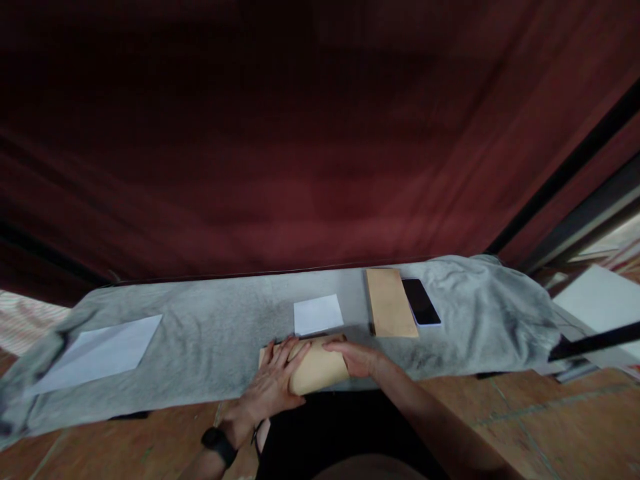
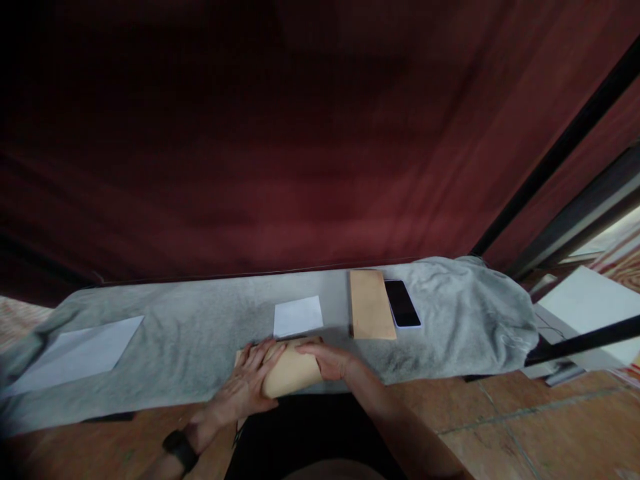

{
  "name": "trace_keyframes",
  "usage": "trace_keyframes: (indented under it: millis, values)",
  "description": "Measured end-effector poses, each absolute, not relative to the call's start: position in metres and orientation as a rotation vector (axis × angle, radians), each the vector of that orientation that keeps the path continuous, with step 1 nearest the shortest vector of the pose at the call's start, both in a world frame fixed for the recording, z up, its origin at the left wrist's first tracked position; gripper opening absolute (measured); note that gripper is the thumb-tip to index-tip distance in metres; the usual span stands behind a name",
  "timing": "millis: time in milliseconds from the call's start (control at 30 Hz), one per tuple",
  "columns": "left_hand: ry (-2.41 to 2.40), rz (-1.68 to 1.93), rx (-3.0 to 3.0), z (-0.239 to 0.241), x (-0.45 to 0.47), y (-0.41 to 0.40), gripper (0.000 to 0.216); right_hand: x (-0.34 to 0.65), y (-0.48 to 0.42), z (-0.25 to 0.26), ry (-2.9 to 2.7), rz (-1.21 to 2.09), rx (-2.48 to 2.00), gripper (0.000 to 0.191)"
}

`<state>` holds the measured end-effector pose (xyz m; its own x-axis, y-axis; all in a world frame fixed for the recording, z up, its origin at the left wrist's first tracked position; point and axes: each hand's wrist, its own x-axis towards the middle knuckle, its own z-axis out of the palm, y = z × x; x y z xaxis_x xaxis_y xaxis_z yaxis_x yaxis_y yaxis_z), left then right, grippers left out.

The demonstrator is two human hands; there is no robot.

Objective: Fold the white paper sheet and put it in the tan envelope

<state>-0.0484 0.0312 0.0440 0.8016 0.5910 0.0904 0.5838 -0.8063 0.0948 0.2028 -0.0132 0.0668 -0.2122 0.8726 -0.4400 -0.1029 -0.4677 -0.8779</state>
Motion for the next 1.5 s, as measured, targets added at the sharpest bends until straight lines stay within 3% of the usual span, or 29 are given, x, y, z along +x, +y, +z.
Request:
trace_keyframes:
  millis: [200, 333, 533, 733, 833, 1033, 1300, 1500]
  values:
    - [0.928, 0.165, 2.93, 0.054, -0.057, 0.034, 0.106, 0.203, -0.012, 0.055, -0.802, 1.986, -1.151, 0.049]
    - [1.062, 0.316, 2.906, 0.054, -0.062, 0.029, 0.103, 0.221, 0.0, 0.059, -1.013, 1.716, -1.325, 0.055]
    - [1.499, 0.463, 2.725, 0.043, -0.089, 0.021, 0.104, 0.243, 0.045, 0.06, -1.099, 1.022, -1.87, 0.026]
    - [1.757, 0.493, 2.64, 0.034, -0.119, 0.005, 0.101, 0.211, 0.07, 0.045, -1.077, 0.769, -2.072, 0.054]
    - [1.826, 0.467, 2.603, 0.032, -0.128, -0.002, 0.101, 0.206, 0.072, 0.039, -1.063, 0.733, -2.066, 0.051]
    - [1.862, 0.431, 2.554, 0.036, -0.131, -0.004, 0.101, 0.22, 0.065, 0.03, -0.991, 0.757, -1.86, 0.022]
    - [1.803, 0.382, 2.567, 0.039, -0.131, -0.001, 0.107, 0.24, 0.041, 0.036, -0.822, 0.837, -1.478, 0.053]
    - [1.799, 0.375, 2.585, 0.034, -0.13, 0.002, 0.109, 0.226, 0.032, 0.039, -0.926, 0.894, -1.389, 0.038]
